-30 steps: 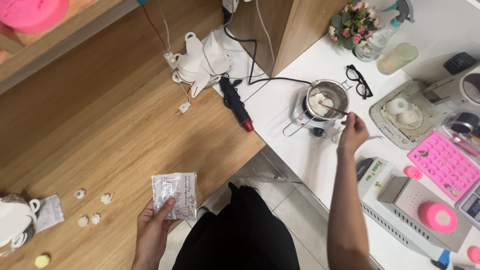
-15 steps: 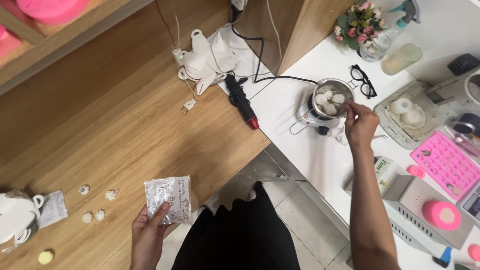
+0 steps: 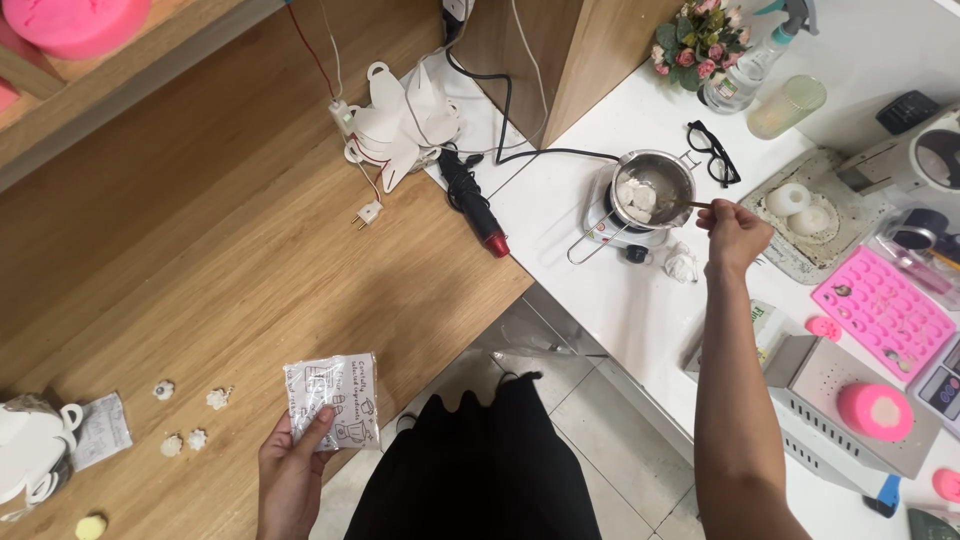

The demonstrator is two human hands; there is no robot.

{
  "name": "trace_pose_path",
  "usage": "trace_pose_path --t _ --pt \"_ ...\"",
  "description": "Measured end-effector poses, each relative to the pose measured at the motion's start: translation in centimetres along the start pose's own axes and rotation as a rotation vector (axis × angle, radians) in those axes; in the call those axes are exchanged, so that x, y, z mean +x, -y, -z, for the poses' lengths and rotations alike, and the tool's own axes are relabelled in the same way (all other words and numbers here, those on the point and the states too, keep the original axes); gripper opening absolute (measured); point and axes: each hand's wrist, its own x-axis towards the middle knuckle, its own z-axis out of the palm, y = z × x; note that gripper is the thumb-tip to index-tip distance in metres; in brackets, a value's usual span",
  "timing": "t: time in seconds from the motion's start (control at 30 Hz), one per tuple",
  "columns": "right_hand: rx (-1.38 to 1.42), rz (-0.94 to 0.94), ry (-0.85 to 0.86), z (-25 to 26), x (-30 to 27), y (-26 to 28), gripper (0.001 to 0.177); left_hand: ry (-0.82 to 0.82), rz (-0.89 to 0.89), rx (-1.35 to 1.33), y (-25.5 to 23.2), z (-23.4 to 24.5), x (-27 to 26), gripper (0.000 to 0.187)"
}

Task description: Packaging decorative wax melts/candles into small plastic bags and flower-shaped boxes.

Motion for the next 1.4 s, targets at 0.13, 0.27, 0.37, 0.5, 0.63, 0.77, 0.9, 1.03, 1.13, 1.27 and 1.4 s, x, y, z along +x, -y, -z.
trace_pose_path --t 0.13,0.27,0.37,0.5,0.63,0.77,0.9,1.03,1.13,1.27,1.4 --pt "0.021 0.184 0.056 1.0 -2.5 2.4 0.015 -0.014 0.012 -0.012 0.5 0.0 -0.2 0.028" --pt "-0.238 0.343 0.168 1.2 -4.9 4.8 0.015 -0.004 0.006 -0.016 0.5 -0.4 -0.6 0.027" --pt "-0.402 0.401 0.267 0.6 -5.6 5.1 0.015 0.009 0.000 -0.021 1.0 -0.4 -0.6 0.027" --pt "-0.597 0.610 0.308 -0.5 -5.5 4.3 0.017 0.018 -0.010 -0.020 1.0 -0.5 -0.8 0.025" --pt "-0.626 0.704 0.228 -0.1 -3.4 4.0 0.014 -0.028 0.006 -0.005 0.6 -0.9 -1.2 0.025" --pt "-0.626 0.698 0.090 1.5 0.9 0.1 0.012 -0.046 -0.015 -0.055 1.4 -0.3 -1.7 0.024" --pt "-0.499 0.227 0.211 4.8 10.8 -9.5 0.037 -0.065 -0.082 -0.086 2.2 0.5 -1.9 0.023" --pt "-0.942 1.097 0.007 3.8 6.5 -7.0 0.058 -0.155 -0.177 -0.090 2.1 1.7 -3.0 0.024" --pt "-0.719 0.258 0.093 -4.1 -6.2 3.4 0.047 -0.196 -0.215 -0.110 1.6 2.3 -3.1 0.021" --pt "0.149 0.139 0.982 -15.9 -26.0 6.8 0.035 -0.256 -0.262 -0.119 2.0 4.2 -3.3 0.015" --pt "0.449 -0.805 1.735 -21.4 -46.7 9.7 0.057 -0.305 -0.293 -0.144 1.4 6.6 -4.4 0.013"
